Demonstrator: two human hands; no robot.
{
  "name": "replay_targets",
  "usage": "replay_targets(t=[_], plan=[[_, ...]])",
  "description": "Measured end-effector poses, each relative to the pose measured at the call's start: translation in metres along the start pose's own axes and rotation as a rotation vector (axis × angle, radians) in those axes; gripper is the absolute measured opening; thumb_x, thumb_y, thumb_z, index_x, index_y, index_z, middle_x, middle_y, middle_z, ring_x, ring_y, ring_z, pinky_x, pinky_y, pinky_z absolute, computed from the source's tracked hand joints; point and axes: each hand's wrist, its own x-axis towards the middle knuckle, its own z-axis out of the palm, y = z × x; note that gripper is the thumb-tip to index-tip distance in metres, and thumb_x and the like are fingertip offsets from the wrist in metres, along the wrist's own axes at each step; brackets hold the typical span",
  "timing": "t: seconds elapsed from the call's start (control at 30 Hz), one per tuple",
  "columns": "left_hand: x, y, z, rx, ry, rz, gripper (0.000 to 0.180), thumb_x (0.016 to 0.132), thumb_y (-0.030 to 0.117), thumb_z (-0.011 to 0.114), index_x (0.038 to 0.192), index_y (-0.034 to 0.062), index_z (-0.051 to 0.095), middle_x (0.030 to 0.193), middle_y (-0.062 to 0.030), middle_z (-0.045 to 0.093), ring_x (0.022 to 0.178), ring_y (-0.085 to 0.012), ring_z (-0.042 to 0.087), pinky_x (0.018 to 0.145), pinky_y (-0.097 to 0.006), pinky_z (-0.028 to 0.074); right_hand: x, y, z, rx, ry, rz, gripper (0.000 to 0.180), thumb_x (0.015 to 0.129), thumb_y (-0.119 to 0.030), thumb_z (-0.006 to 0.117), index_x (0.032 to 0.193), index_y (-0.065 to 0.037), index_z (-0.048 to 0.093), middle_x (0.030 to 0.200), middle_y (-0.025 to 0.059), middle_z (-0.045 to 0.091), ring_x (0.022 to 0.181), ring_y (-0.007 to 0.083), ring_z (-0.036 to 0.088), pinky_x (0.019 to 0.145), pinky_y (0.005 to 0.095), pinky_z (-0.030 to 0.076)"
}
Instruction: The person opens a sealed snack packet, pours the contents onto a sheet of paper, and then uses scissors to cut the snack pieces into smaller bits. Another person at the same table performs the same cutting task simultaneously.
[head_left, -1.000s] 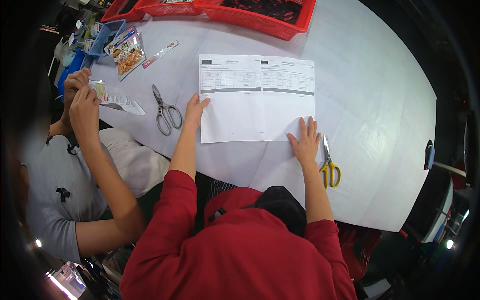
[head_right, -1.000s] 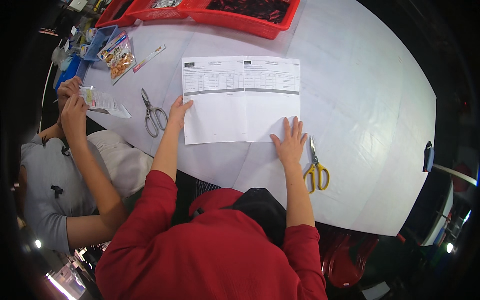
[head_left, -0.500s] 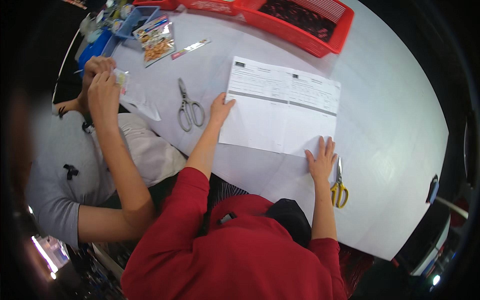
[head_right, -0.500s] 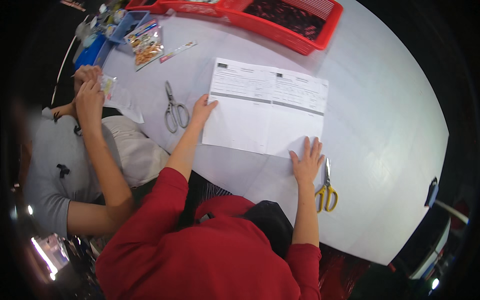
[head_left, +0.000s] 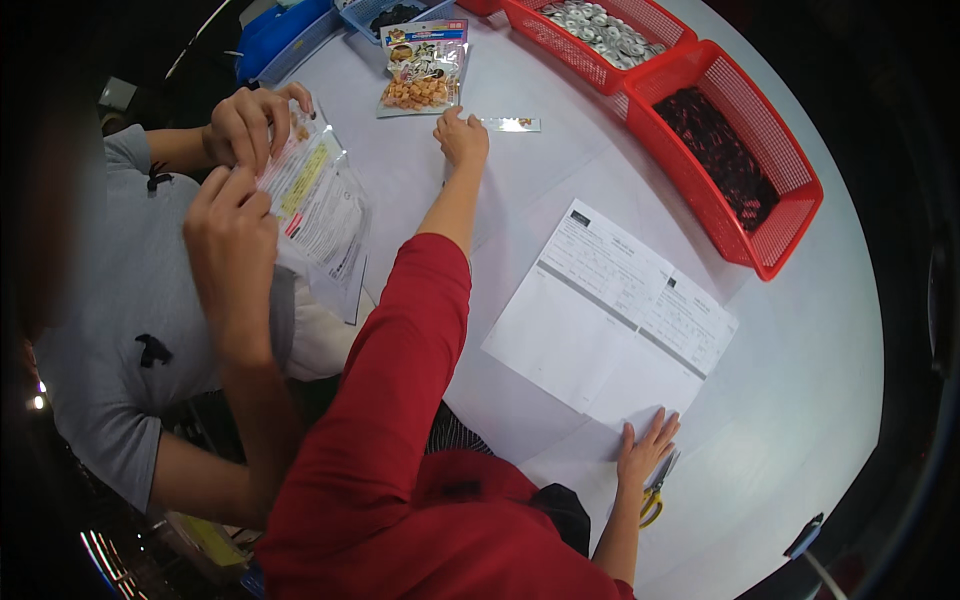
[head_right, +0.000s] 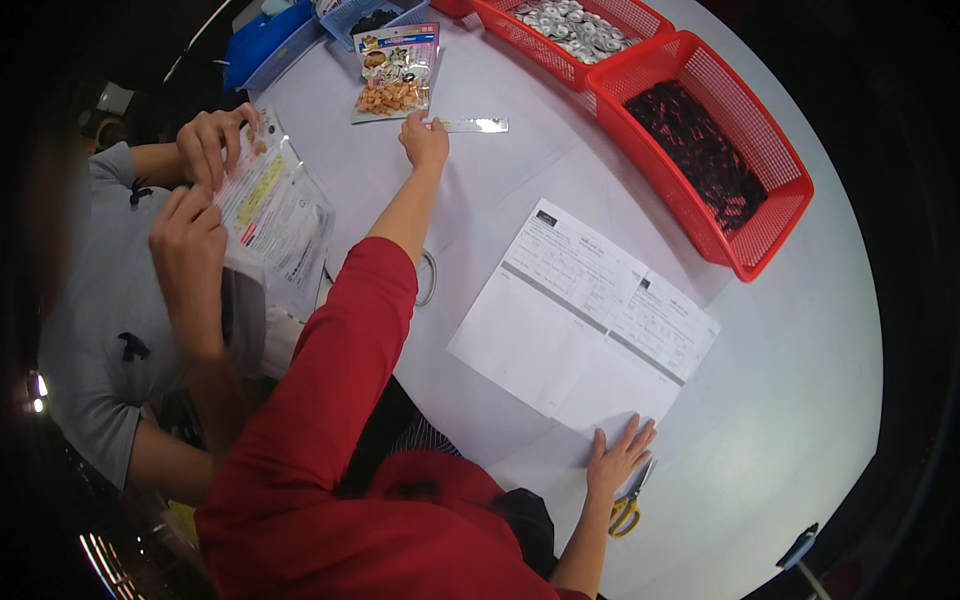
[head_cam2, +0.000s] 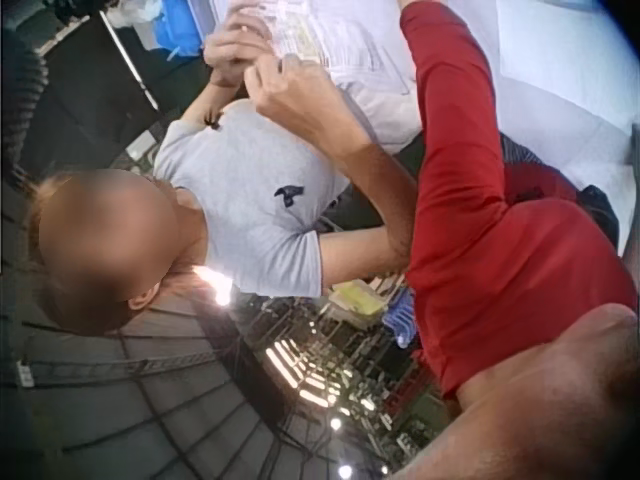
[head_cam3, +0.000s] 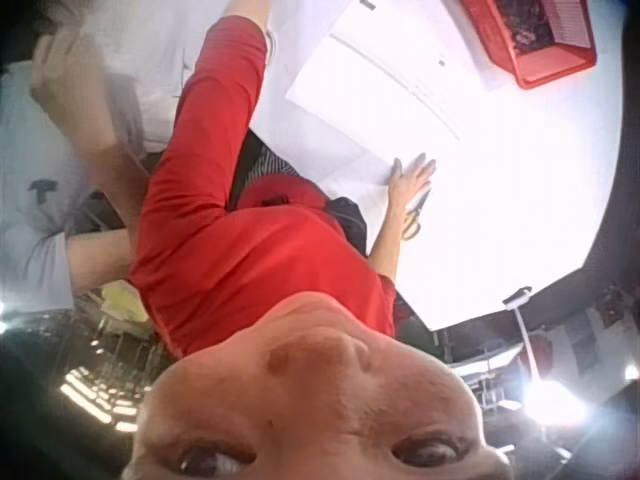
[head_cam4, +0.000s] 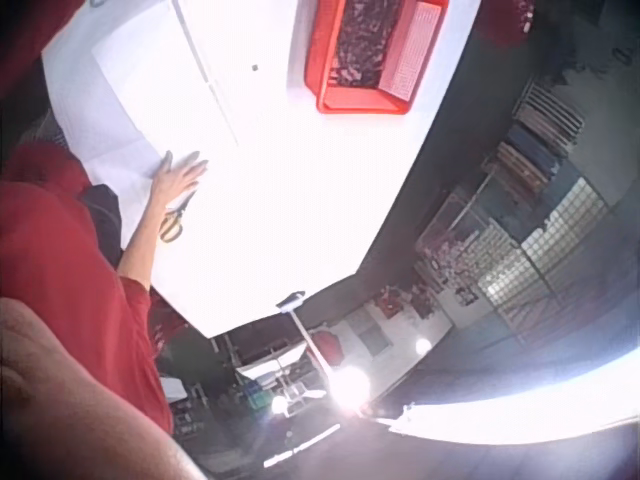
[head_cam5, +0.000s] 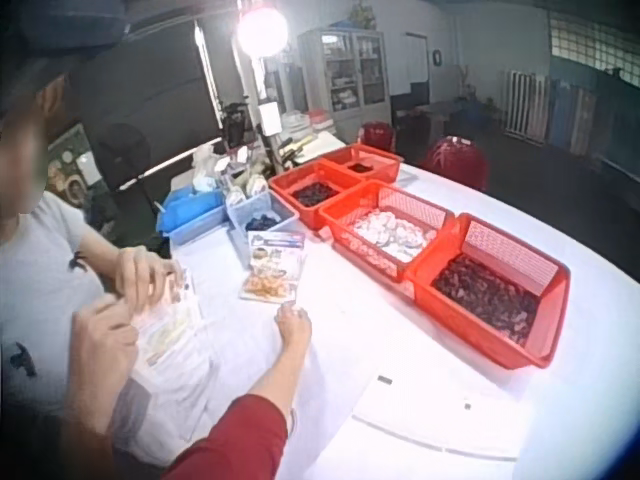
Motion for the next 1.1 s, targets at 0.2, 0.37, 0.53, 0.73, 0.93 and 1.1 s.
replay_targets(t=[0.2,0.37,0.53,0.73,0.93,1.1], plan=[[0.154,-0.006,0.029,-0.113,0.259,-0.104,0.037,0.082,0.017,0.058,0.117,0.0057,0.053,0.12,-0.015,0.053,0.115,-0.0347,0.046,0.095,-0.049,0.041,-0.004,0.002,0.001,-0.059,-0.075,0.02,0.077,0.09,-0.049,0.052,0.148,-0.009,0.022,0.154,0.0208,0.012,0.141,0.0423,0.012,0.109,0.0608,0.011],[0.229,-0.004,-0.004,0.213,0.456,0.175,0.04,0.083,0.017,0.061,0.119,0.0054,0.051,0.123,-0.0131,0.054,0.116,-0.0343,0.047,0.097,-0.051,0.038,-0.005,0.012,0.004,-0.088,-0.097,-0.029,0.076,0.093,-0.051,0.047,0.149,-0.01,0.016,0.155,0.0207,0.008,0.142,0.0419,0.009,0.109,0.0602,0.009],[0.287,0.004,-0.005,0.817,0.299,0.772,0.06,0.074,0.018,0.07,0.127,0.0048,0.046,0.117,-0.013,0.06,0.116,-0.0309,0.05,0.102,-0.055,0.031,-0.004,0.017,0.0,-0.114,-0.131,-0.017,0.079,0.092,-0.055,0.045,0.148,-0.008,0.018,0.153,0.0259,0.01,0.14,0.0462,0.011,0.108,0.0622,0.011],[0.305,0.009,-0.021,1.064,-0.035,0.66,0.032,0.08,0.024,0.064,0.111,0.0133,0.065,0.102,-0.0074,0.068,0.113,-0.0265,0.055,0.093,-0.057,0.038,-0.006,0.013,-0.003,-0.067,-0.122,-0.019,0.077,0.092,-0.052,0.047,0.148,-0.008,0.019,0.153,0.025,0.01,0.141,0.0449,0.009,0.108,0.0622,0.01],[0.333,0.099,-0.077,1.377,-0.8,0.884,0.03,0.063,0.016,0.075,0.092,0.0078,0.068,0.075,-0.011,0.067,0.07,-0.0273,0.065,0.059,-0.035,0.051,-0.005,0.006,0.001,0.008,-0.106,0.013,0.077,0.088,-0.039,0.058,0.149,-0.011,0.02,0.155,0.0192,0.011,0.142,0.0406,0.009,0.11,0.0609,0.009],[0.183,0.237,-0.139,1.09,-0.74,0.865,0.027,0.06,0.01,0.076,0.08,0.0045,0.059,0.069,-0.0086,0.062,0.067,-0.0235,0.06,0.059,-0.038,0.046,-0.009,0.008,-0.004,0.107,-0.022,-0.009,0.075,0.085,-0.033,0.064,0.147,-0.012,0.027,0.153,0.0187,0.017,0.141,0.0396,0.014,0.11,0.0605,0.013]])
